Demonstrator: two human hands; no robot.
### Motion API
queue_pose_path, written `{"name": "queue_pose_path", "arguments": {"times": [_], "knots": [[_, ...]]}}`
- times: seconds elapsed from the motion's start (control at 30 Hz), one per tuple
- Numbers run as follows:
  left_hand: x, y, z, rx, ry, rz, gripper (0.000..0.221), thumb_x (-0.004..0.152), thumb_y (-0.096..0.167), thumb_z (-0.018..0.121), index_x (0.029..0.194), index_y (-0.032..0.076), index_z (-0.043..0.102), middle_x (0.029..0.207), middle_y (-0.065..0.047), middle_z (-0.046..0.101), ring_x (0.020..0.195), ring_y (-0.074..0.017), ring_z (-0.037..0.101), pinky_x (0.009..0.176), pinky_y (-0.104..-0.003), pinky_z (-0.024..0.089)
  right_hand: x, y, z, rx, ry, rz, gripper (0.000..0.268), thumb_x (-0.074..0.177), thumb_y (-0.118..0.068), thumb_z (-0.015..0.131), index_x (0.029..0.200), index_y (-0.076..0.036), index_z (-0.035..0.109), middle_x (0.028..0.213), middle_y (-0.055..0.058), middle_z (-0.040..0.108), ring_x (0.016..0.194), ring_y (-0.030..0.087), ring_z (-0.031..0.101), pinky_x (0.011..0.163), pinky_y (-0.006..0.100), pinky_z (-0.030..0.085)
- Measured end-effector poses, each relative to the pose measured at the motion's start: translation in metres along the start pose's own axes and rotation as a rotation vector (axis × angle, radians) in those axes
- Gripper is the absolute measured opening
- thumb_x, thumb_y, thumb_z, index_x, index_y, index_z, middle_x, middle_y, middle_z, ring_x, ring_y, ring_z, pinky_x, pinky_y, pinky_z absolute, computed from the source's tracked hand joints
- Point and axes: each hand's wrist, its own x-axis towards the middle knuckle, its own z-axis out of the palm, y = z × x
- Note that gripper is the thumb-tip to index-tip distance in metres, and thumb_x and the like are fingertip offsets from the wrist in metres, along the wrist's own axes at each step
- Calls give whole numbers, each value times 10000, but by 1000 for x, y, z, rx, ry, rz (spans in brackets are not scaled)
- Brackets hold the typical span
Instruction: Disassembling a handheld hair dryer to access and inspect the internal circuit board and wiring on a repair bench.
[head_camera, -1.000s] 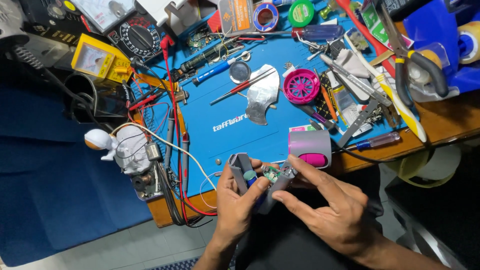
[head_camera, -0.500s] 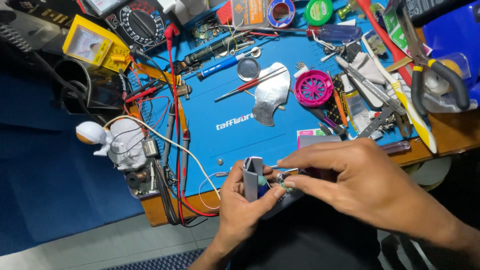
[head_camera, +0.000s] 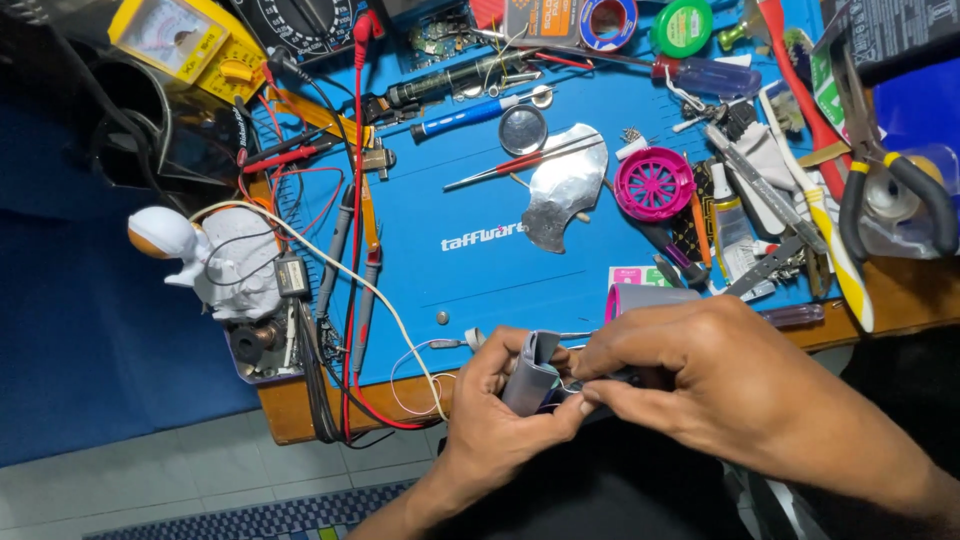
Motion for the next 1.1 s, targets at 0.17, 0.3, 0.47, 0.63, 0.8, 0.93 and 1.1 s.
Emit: {"name": "queue_pose_path", "arguments": {"times": [0.17, 0.3, 0.47, 0.63, 0.8, 0.93, 1.1], "knots": [[0, 3, -2, 37, -30, 38, 341, 738, 240, 882, 992, 139, 677, 927, 8, 747, 846, -99, 718, 733, -237, 583, 1, 8, -1, -131, -74, -114, 158, 849, -213, 769, 1000, -189, 808, 918, -45, 839, 786, 160, 800, 675, 300, 574], [-1, 7, -2, 54, -61, 39, 290, 752, 190, 845, 982, 140, 676, 889, 28, 716, 789, -87, 667, 694, -232, 531, 5, 4, 1, -146, -75, -78, 114, 816, -194, 755, 925, -197, 789, 812, -37, 798, 706, 161, 747, 629, 312, 546], [0, 6, -5, 7, -76, 66, 340, 760, 227, 866, 1019, 127, 671, 900, 11, 743, 793, -96, 701, 686, -227, 561, 0, -20, -15, -48, 73, 182, 56, 774, -148, 797, 820, -165, 824, 719, -69, 836, 584, 42, 704, 555, 218, 535], [-1, 3, -4, 2, -32, 128, 342, 756, 204, 889, 1008, 108, 678, 920, 11, 767, 801, -67, 690, 697, -215, 553, -23, -14, -17, 31, 176, 288, 114, 750, -37, 785, 836, -90, 838, 856, 12, 858, 810, 86, 789, 802, 224, 595], [-1, -4, -5, 46, -39, 392, 358, 792, 159, 869, 1038, 64, 627, 1010, -45, 783, 881, -131, 770, 769, -242, 649, -49, -6, 2, -126, 177, 178, 258, 832, -44, 699, 1027, -129, 845, 973, 18, 747, 869, 117, 737, 793, 244, 543], [0, -9, -6, 55, -38, 451, 365, 764, 116, 889, 1025, 58, 640, 979, -48, 755, 889, -164, 770, 776, -266, 633, -58, -11, 13, -201, 181, 185, 308, 865, -54, 686, 1112, -165, 833, 996, 12, 695, 913, 113, 710, 811, 237, 518], [0, -12, -8, 94, -56, 488, 335, 764, 92, 877, 1063, 75, 726, 963, -29, 761, 812, -160, 672, 739, -278, 526, -58, -15, 24, -242, 164, 103, 391, 893, -29, 659, 1243, -170, 760, 987, 42, 666, 844, 128, 677, 742, 241, 497]]}}
